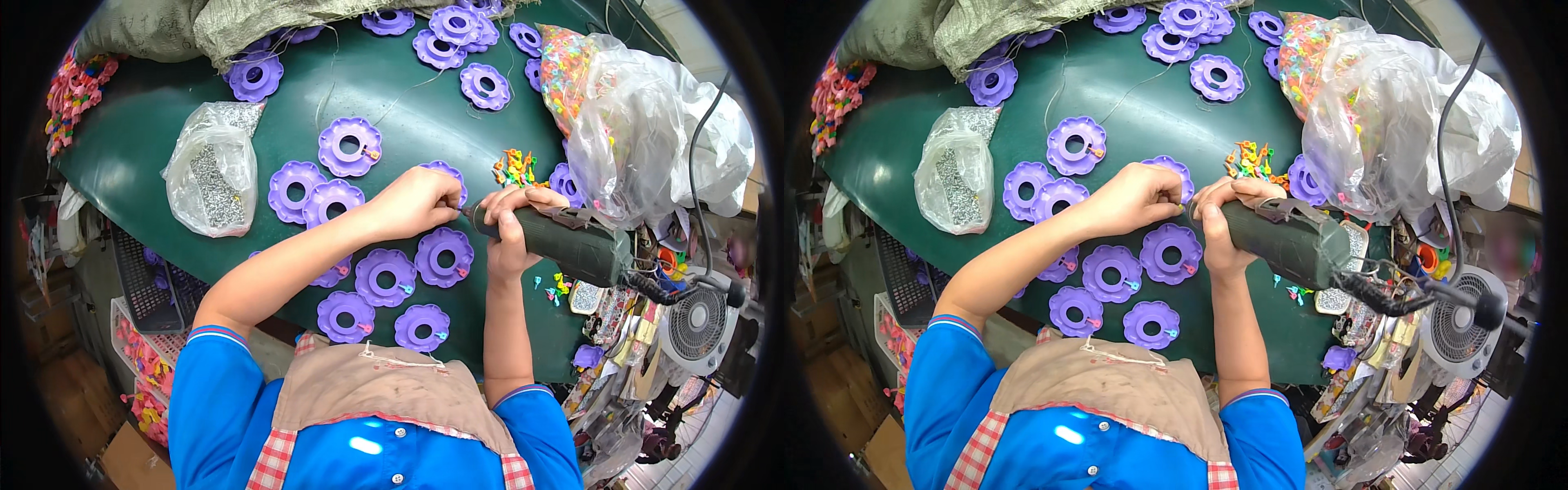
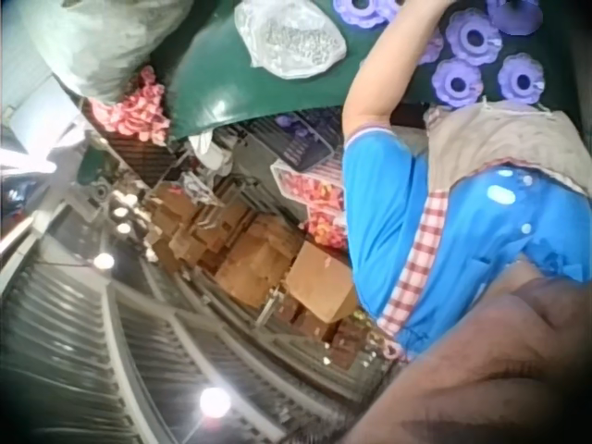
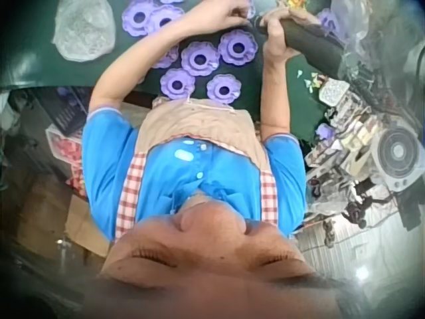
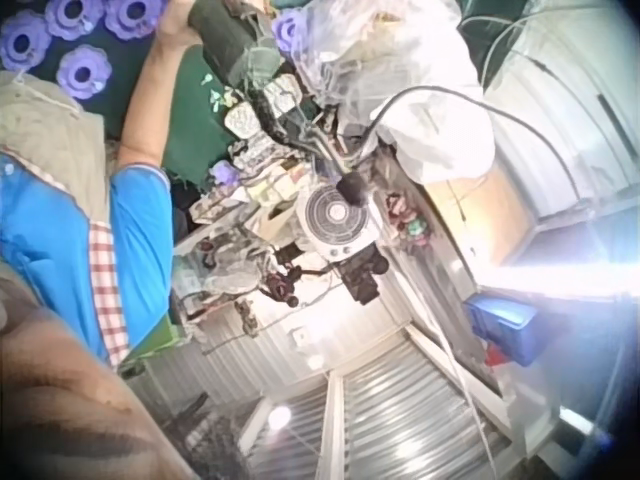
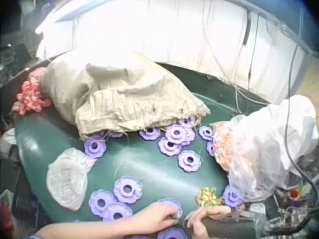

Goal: The person assembles purple flower-shaped plastic pieces by inserting small colorful plastic components into their centers and securing them with a hot glue gun. They repeatedly pick up pieces, apply glue, and place them on the table.

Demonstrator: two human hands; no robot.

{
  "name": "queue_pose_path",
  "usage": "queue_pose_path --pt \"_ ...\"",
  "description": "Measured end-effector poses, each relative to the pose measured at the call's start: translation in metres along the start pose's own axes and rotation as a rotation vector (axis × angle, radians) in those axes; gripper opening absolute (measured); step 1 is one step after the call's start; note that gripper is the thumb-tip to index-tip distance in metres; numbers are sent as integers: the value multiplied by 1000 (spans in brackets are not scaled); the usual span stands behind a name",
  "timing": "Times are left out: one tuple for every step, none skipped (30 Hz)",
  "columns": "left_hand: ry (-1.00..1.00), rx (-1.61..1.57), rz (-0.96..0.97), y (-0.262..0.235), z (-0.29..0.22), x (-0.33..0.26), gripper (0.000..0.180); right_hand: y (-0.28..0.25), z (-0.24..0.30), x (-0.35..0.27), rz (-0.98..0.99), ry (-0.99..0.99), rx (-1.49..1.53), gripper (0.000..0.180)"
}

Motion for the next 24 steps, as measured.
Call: queue_pose_path --pt "42 21 -22 -1 0 0 12 -1 1 0 1 -7 -7 47" --pt "89 30 -57 -1 -1 -1 11 -1 2 0 2 -13 -14 48" --pt "138 42 -93 -2 -2 -2 11 -3 5 0 -24 -38 -31 48" --pt "187 55 -128 -3 -5 -4 10 -4 10 0 -51 -63 -47 49" --pt "242 88 -192 -6 -8 -6 9 -5 14 0 -79 -88 -64 49" --pt "227 102 -196 -7 -14 -8 9 -6 19 1 -86 -101 -49 50" --pt "213 116 -200 -10 -20 -10 9 -6 25 3 -94 -115 -34 50" --pt "199 130 -203 -13 -24 -12 9 -6 32 6 -102 -129 -20 51" --pt "213 188 -206 -15 -27 -15 11 -3 38 8 -103 -124 -7 51" --pt "225 223 -205 -16 -29 -18 12 -4 43 8 -101 -130 5 50" --pt "238 258 -205 -15 -29 -21 13 -5 48 8 -99 -136 17 49" --pt "247 295 -207 -14 -29 -23 14 -6 52 8 -96 -141 32 49" --pt "312 310 -235 -13 -32 -25 16 -6 57 7 -97 -143 33 48" --pt "328 319 -259 -13 -34 -28 16 -4 63 7 -101 -128 57 49" --pt "343 323 -280 -12 -38 -32 17 -4 66 5 -82 -121 72 49" --pt "358 328 -301 -12 -41 -35 17 -3 68 4 -62 -114 86 48" --pt "422 381 -333 -11 -45 -40 21 -2 69 3 -59 -101 99 48" --pt "465 428 -347 -8 -51 -44 21 -1 70 2 -56 -87 111 48" --pt "507 475 -361 -5 -59 -48 22 1 71 0 -52 -73 123 48" --pt "549 522 -374 -2 -66 -50 22 2 73 -2 -62 -70 123 48" --pt "585 531 -389 0 -67 -50 23 3 74 -3 -71 -69 128 48" --pt "565 534 -374 0 -64 -50 23 4 75 -4 -80 -68 132 48" --pt "544 538 -358 0 -62 -50 22 5 76 -5 -66 -74 142 48" --pt "526 537 -341 1 -60 -50 22 6 77 -5 -62 -73 148 48"
Point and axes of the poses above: each hand's wrist, its own x-axis towards the middle knuckle, its own y-axis out of the palm, z = x × y, the point moved 7 cm from there along x, towards the middle knuckle, and after that the axes turned 3 degrees about y, right-handed, at the moved point
